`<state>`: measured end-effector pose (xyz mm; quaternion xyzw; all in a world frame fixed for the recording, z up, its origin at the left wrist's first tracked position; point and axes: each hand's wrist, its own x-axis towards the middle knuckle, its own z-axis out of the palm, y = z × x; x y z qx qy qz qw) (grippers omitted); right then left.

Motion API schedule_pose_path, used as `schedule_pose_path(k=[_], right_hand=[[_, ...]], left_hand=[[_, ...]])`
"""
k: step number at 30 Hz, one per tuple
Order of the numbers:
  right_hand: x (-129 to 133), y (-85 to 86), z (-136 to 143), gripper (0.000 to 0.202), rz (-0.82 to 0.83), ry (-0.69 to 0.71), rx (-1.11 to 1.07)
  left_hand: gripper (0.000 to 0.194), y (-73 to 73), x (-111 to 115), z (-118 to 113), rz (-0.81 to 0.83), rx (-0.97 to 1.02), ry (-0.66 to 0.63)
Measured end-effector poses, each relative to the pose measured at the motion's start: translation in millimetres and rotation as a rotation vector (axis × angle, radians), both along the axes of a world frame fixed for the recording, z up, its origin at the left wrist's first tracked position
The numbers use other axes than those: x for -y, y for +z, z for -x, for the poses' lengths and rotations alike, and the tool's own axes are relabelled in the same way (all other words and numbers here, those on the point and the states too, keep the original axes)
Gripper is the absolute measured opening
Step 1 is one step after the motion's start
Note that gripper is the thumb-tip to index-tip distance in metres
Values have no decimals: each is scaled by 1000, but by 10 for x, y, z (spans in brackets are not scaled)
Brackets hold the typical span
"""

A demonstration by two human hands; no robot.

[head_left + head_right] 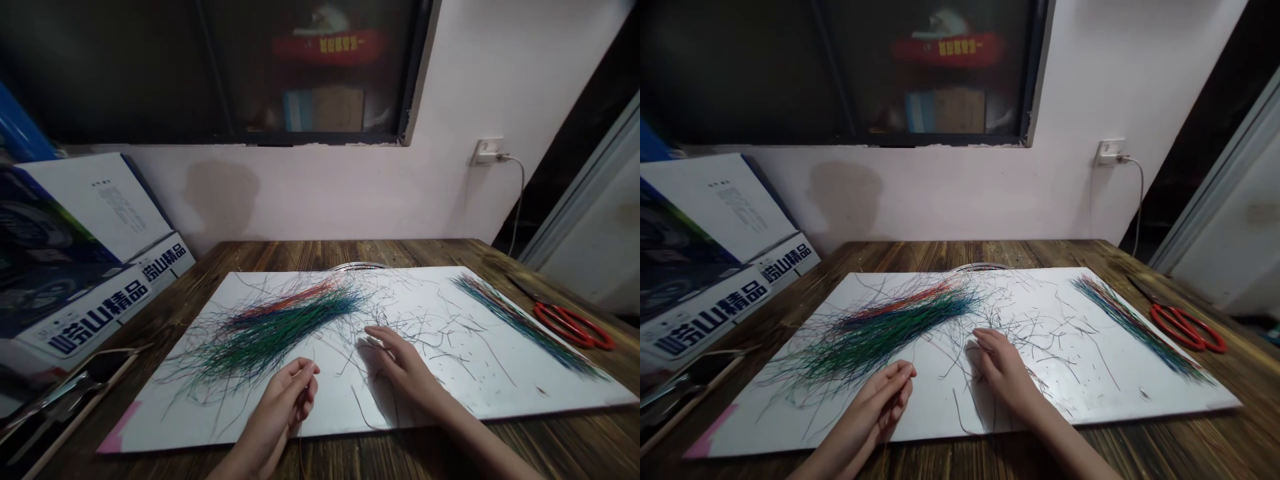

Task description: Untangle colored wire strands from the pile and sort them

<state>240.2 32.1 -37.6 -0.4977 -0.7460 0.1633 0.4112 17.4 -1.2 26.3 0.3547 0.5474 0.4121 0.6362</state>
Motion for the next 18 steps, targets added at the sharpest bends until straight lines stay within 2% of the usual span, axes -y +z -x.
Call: schedule_pose_path(k=[6,9,14,18], right_hand=[[-5,140,-78,33,197,14,-473],[9,225,-93,37,282,44,-633],[13,262,-107,38,299,31,-772],[3,234,-129,44,248,65,-759]], left_hand=[[30,-80,-8,40,-17,21,-36],[30,-96,-18,41,-19,29,-53],[29,-83,-30,31,-9,15,-58],[26,-75,-14,28,6,-7,-52]])
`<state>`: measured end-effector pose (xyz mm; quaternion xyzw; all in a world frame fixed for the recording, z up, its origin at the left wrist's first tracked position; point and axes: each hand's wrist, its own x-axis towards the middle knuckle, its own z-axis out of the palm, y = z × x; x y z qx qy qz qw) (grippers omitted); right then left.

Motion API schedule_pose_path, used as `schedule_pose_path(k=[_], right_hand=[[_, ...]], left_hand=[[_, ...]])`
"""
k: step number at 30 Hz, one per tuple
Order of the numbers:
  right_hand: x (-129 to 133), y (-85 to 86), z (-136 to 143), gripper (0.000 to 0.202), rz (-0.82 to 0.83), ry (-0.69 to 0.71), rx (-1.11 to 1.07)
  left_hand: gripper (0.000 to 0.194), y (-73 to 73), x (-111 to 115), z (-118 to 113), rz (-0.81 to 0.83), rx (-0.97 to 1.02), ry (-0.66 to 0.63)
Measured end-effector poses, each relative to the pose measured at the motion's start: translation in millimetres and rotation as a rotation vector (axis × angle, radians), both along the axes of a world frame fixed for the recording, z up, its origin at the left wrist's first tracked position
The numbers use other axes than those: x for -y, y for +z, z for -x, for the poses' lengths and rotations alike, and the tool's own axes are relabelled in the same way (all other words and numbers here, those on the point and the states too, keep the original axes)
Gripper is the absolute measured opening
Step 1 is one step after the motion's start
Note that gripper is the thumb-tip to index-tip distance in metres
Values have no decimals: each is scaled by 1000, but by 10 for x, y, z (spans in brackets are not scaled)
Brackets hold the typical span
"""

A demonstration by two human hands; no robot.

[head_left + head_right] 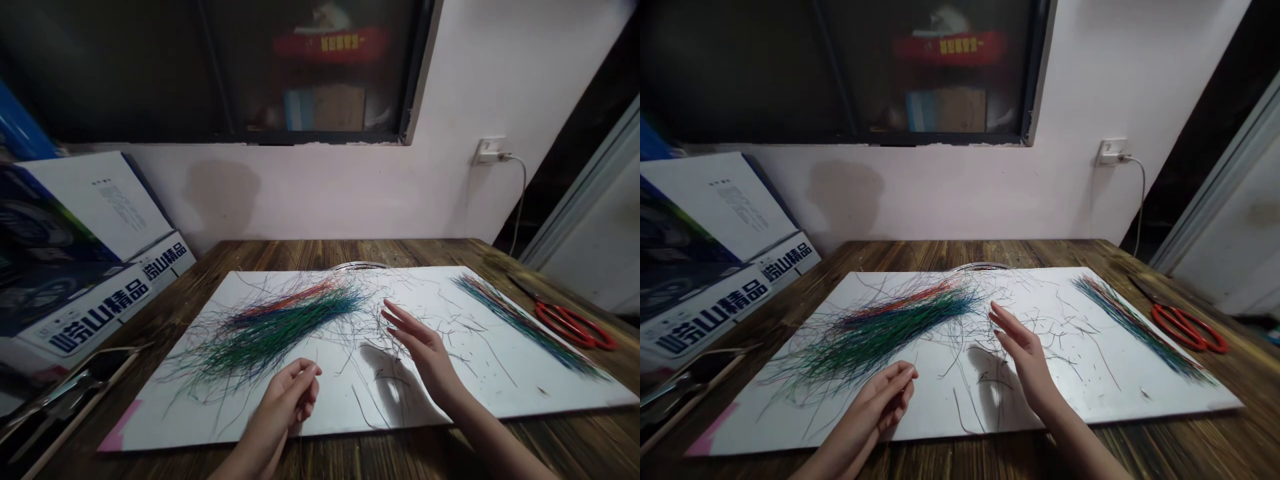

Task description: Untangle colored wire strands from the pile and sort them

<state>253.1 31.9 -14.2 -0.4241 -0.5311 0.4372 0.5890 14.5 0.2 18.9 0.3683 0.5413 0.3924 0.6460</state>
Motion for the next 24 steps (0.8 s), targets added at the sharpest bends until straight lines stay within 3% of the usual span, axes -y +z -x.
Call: schedule_pose_path(k=[10,24], right_hand=[[59,-10,23,42,-95,66,208],[-9,-114,29,42,-14,78,77]], left_hand=[[23,45,14,-7,27,30,6],[22,-4,34,18,45,5,-57]])
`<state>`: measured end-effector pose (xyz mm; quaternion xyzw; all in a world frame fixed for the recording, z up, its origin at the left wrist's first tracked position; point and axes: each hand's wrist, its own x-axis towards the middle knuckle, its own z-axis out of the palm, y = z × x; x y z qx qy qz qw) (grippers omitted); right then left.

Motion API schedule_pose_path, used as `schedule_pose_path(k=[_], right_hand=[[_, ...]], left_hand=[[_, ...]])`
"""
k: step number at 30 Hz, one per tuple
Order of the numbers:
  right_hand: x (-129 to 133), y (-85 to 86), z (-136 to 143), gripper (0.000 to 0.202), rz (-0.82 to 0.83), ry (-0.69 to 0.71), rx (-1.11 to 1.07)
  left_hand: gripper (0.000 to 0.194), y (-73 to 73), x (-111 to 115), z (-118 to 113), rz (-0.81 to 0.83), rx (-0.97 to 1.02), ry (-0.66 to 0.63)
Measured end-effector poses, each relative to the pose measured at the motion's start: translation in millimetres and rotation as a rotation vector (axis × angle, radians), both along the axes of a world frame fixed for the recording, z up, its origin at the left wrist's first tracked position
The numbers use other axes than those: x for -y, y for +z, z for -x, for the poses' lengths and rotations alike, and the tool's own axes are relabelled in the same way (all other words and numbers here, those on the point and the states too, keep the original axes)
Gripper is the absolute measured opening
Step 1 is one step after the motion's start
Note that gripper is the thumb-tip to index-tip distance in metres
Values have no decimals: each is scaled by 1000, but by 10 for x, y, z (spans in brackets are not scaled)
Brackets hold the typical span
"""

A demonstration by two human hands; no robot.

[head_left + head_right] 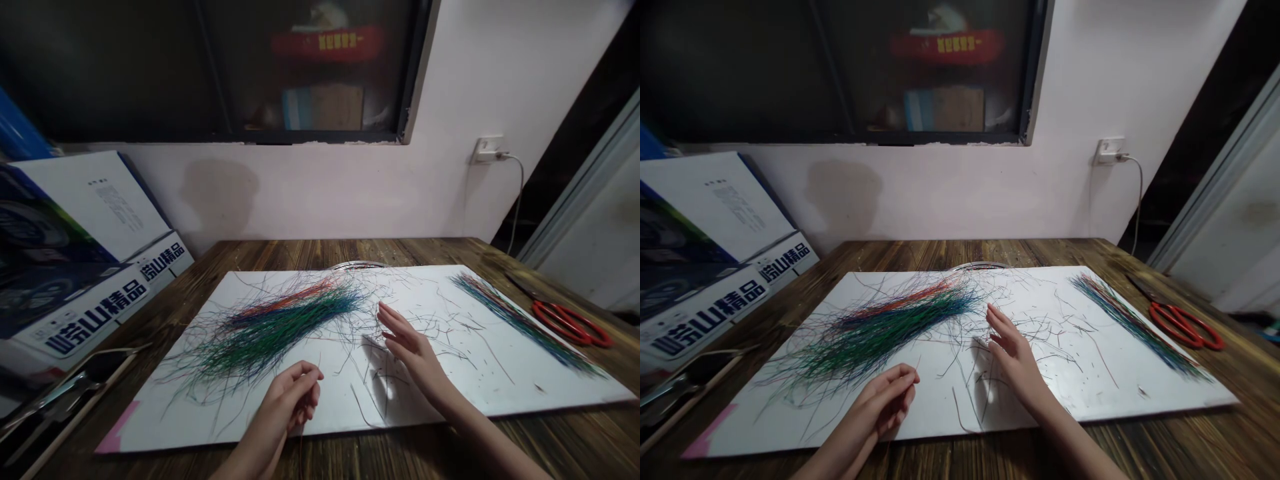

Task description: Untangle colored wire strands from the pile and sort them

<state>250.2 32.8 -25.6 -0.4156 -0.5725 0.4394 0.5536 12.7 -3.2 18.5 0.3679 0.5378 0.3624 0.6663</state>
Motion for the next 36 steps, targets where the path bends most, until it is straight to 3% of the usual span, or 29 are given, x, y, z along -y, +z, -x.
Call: schedule_pose_path(k=[10,21,29,36], right_hand=[[-17,-102,-17,46,-74,-12,53],[65,23,51,61,-170,-172,184],[157,205,81,61,-42,-6,-10],[136,217,99,55,17,188,-260]], left_hand=[[20,37,-18,-33,-34,-37,-30],[22,0,-42,0,-48,-44,-38],[25,25,-15,-60,-92,-64,-22],[24,8,-46,-20,-128,-81,-25]])
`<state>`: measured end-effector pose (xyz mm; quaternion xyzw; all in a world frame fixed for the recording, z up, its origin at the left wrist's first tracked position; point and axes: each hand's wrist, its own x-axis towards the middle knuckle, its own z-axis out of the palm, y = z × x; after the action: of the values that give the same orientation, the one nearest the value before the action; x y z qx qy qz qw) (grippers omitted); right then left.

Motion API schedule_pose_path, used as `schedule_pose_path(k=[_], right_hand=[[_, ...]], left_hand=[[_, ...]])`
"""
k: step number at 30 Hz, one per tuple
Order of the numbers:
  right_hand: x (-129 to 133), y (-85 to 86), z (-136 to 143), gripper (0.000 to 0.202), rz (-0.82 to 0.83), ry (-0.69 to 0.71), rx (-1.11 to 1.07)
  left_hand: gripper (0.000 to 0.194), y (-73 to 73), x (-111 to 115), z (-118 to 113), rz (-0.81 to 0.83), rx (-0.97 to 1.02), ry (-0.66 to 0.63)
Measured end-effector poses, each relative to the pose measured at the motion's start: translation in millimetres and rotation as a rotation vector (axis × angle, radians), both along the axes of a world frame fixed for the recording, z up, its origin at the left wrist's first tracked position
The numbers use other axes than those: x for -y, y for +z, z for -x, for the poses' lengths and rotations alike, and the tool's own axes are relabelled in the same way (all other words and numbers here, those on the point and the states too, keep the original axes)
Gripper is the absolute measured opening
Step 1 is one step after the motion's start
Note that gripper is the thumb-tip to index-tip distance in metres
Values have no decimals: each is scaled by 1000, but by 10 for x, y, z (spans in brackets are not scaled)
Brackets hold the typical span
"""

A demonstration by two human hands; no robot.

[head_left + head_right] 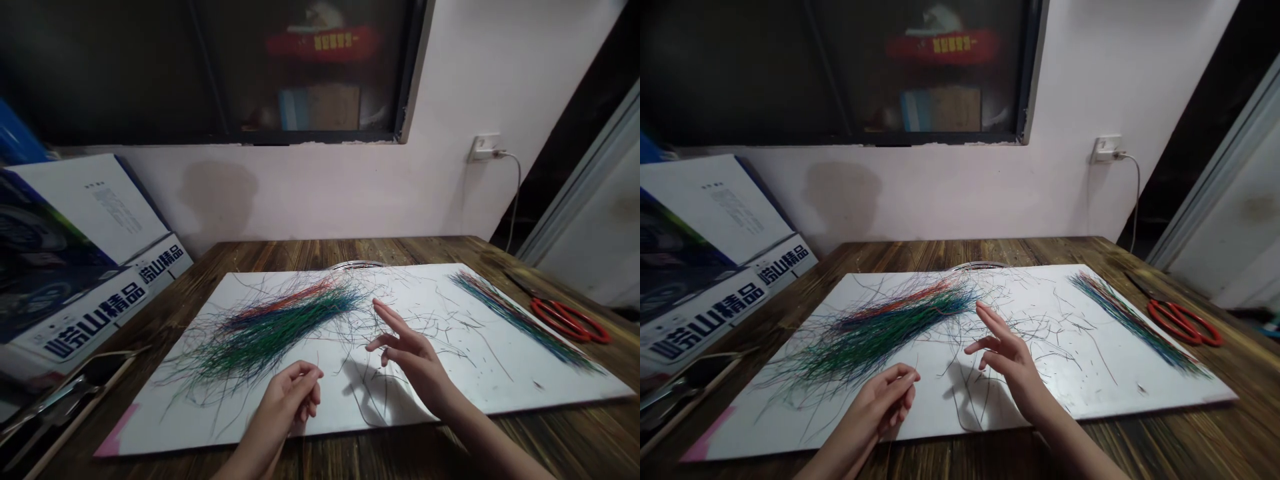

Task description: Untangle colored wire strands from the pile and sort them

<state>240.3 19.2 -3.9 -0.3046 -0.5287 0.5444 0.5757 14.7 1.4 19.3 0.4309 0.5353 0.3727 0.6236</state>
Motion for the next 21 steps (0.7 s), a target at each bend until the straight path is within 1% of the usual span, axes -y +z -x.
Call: schedule_pose_path(k=[4,8,11,14,17,21], right_hand=[[-19,-40,5,48,33,140,-42],[12,-59,10,37,18,285,83],[67,-5,40,32,13,393,159],[133,73,92,31,33,495,135],[183,110,142,29,65,538,141],[190,70,167,30,67,521,167]], left_hand=[[25,-37,-15,5,-53,10,-48],[28,-30,-14,-10,-73,7,-50],[31,-6,-7,-10,-49,-12,-49],[34,8,-3,-2,-35,-39,-79],[35,0,-4,-1,-12,-64,-144],[35,-32,-1,-4,-11,-80,-231]])
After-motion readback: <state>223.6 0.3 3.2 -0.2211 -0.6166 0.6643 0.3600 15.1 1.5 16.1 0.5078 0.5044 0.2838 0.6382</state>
